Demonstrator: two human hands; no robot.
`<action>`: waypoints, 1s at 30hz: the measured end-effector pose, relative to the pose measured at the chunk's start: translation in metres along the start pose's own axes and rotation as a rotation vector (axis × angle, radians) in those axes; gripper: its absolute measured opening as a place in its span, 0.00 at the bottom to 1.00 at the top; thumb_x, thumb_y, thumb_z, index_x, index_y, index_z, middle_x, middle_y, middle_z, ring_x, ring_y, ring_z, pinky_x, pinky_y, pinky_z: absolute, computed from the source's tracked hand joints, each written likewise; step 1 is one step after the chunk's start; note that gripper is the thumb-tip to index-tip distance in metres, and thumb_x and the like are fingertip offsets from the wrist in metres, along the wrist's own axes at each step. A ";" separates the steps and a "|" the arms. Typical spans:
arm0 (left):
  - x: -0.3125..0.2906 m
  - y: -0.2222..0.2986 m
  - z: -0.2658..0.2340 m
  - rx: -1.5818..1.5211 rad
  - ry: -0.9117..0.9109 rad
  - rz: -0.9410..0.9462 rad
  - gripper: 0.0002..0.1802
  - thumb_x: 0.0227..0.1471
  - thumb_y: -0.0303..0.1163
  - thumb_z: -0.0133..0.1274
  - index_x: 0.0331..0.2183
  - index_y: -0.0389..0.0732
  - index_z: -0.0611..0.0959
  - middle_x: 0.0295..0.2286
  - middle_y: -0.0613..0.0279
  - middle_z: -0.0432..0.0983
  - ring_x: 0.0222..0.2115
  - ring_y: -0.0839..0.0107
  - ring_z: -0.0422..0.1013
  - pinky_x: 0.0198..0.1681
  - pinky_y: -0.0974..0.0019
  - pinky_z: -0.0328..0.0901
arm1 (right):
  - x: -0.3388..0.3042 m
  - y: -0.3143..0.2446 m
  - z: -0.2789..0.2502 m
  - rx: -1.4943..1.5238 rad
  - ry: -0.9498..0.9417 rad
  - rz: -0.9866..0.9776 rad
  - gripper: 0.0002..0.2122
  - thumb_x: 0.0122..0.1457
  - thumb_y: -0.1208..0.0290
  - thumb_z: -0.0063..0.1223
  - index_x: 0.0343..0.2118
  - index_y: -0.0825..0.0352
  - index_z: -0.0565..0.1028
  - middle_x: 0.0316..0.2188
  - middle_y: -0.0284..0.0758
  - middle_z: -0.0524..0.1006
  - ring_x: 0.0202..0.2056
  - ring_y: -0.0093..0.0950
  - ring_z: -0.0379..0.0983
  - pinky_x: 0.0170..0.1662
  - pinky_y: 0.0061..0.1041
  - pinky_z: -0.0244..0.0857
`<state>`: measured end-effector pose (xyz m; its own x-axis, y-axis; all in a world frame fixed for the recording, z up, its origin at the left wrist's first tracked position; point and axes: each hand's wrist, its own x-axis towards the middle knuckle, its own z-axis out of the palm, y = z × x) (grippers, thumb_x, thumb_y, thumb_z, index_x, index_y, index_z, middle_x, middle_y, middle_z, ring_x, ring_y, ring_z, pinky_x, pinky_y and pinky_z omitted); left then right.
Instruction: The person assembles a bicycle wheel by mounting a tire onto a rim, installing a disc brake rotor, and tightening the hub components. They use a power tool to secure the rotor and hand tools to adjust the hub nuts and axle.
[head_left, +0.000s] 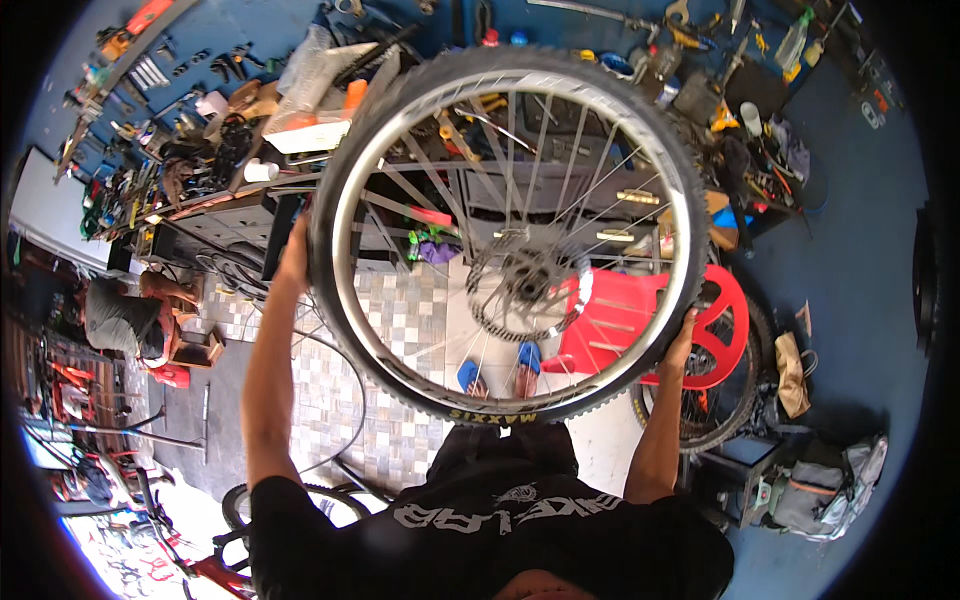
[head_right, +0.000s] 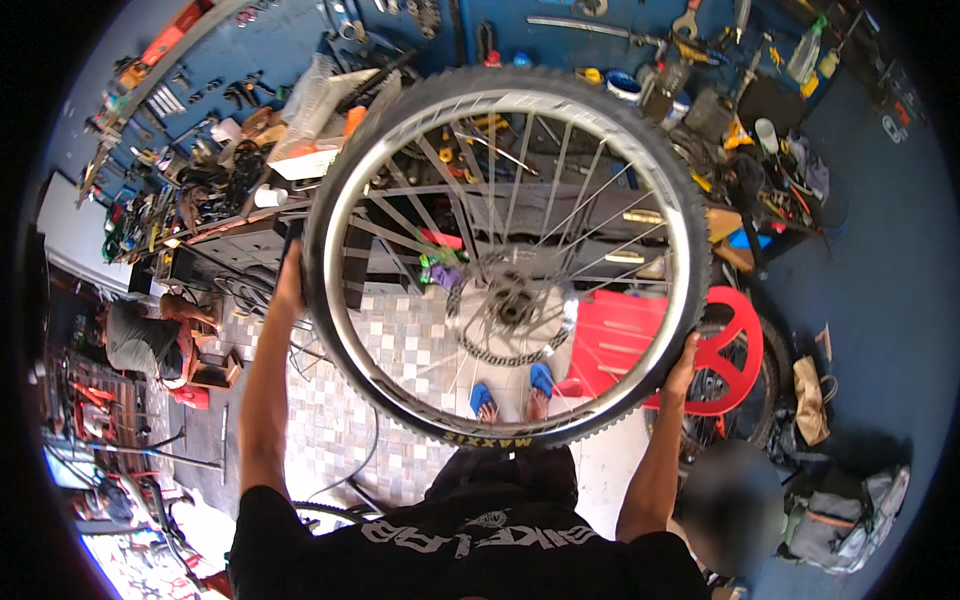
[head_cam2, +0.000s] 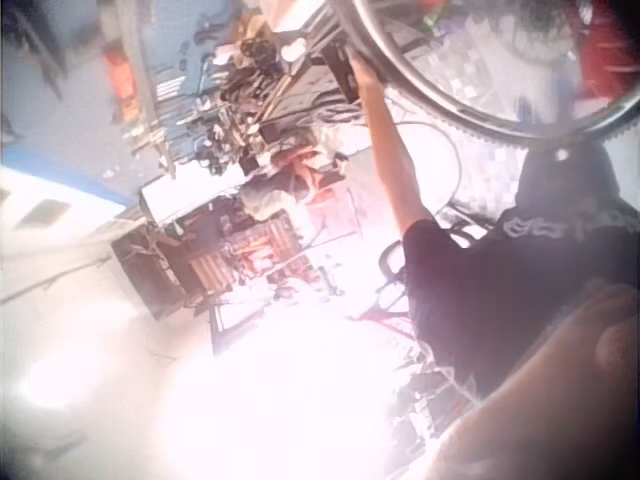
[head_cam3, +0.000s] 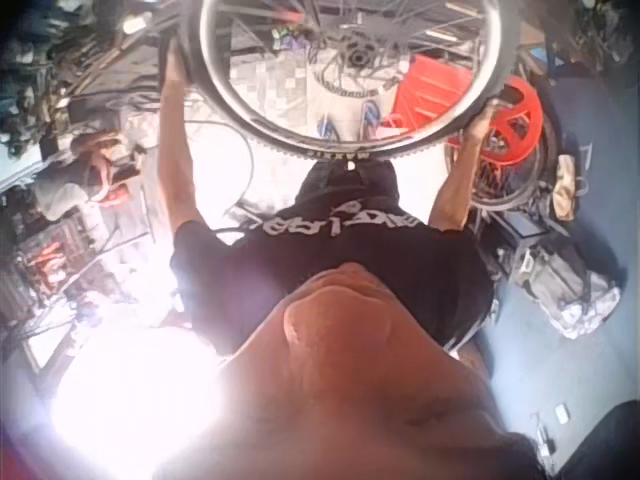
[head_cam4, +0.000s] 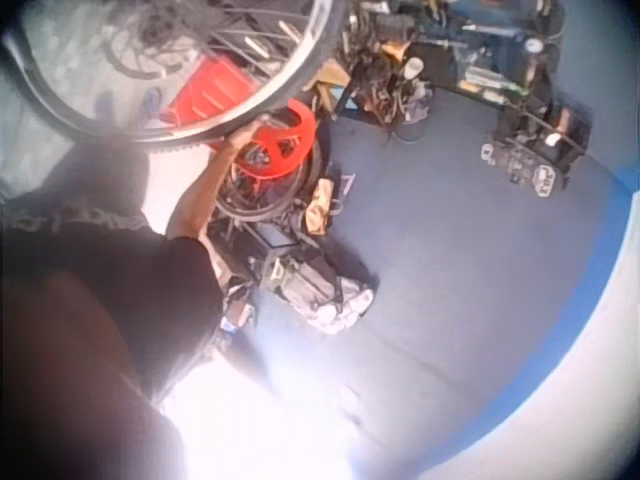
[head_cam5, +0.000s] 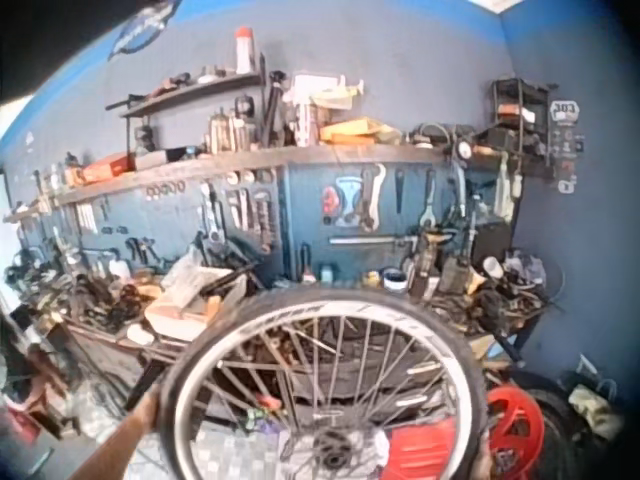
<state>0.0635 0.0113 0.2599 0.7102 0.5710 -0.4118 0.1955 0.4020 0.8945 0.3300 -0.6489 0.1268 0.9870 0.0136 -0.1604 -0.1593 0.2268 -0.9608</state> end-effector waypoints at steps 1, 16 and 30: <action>0.009 -0.046 -0.015 -0.053 0.114 -0.042 0.47 0.60 0.75 0.42 0.56 0.43 0.81 0.45 0.54 0.83 0.43 0.61 0.80 0.50 0.54 0.76 | -0.007 0.011 -0.006 -0.093 0.081 -0.043 0.37 0.70 0.37 0.45 0.65 0.68 0.68 0.57 0.39 0.76 0.55 0.31 0.73 0.62 0.33 0.66; 0.064 -0.300 -0.069 0.043 0.219 -0.423 0.32 0.64 0.60 0.38 0.46 0.47 0.86 0.38 0.59 0.85 0.35 0.64 0.79 0.43 0.56 0.74 | 0.003 0.144 -0.033 -0.804 0.062 0.224 0.38 0.67 0.35 0.50 0.58 0.74 0.76 0.56 0.46 0.78 0.60 0.38 0.71 0.65 0.34 0.59; 0.085 -0.265 -0.053 1.092 0.547 0.017 0.26 0.63 0.54 0.53 0.39 0.39 0.90 0.25 0.52 0.81 0.26 0.59 0.77 0.33 0.55 0.71 | 0.037 0.120 -0.008 -1.378 0.052 0.111 0.29 0.64 0.44 0.60 0.55 0.67 0.80 0.52 0.47 0.81 0.53 0.41 0.79 0.55 0.40 0.71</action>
<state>0.0362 -0.0090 -0.0208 0.3916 0.9021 -0.1815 0.8413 -0.2711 0.4677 0.3472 -0.6287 0.0036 0.9706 -0.0746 -0.2289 -0.1603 -0.9098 -0.3829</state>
